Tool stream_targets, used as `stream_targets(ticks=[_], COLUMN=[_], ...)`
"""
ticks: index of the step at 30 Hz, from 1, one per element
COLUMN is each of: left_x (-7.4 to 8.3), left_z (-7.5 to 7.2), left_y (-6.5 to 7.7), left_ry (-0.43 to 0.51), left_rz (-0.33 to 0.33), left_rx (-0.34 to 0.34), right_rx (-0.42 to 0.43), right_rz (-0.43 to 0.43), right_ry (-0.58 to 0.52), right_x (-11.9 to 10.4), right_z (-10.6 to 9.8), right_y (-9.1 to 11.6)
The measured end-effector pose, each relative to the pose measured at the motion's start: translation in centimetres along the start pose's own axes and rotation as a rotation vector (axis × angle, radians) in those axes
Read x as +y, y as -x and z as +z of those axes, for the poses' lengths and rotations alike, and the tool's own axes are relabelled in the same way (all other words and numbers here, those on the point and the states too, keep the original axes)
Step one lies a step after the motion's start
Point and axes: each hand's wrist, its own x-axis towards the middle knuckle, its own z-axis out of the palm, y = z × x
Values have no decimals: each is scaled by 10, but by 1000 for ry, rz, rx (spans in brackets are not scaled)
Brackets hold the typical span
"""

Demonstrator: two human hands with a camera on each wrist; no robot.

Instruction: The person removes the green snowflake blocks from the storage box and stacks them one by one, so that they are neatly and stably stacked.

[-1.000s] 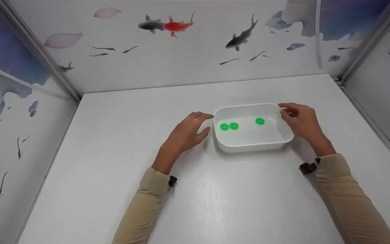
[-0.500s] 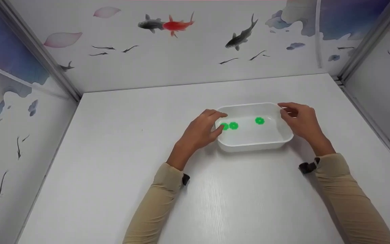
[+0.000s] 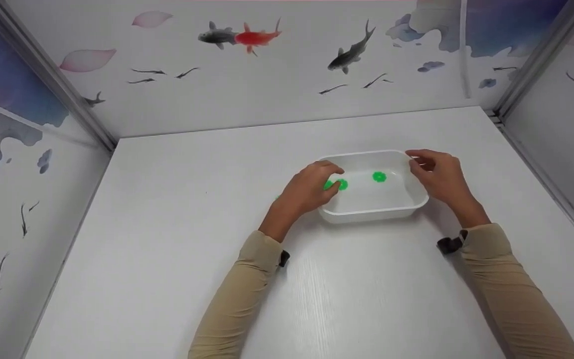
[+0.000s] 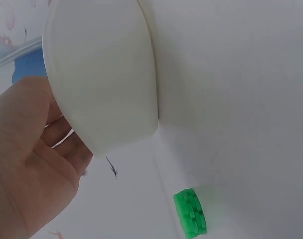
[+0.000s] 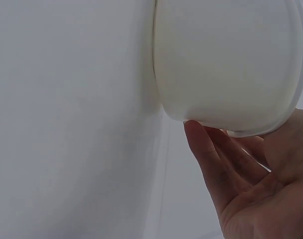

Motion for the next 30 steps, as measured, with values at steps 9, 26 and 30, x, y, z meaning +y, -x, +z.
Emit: stream_targets(ticks=[9,26,30], left_x=[5,25,28], left_z=[4,24,26], left_y=[-10,-27,-27], left_ry=[-137,-576,-635], left_rz=[-16,-181,-183], left_rx=[-42,-83,-83], right_rx=[9,-16,-14], right_rz=[-9,25,16], right_ry=[-5,9,2], right_x=[1,-2,-2], right_z=[-1,-1,-1], right_y=[0,2,1])
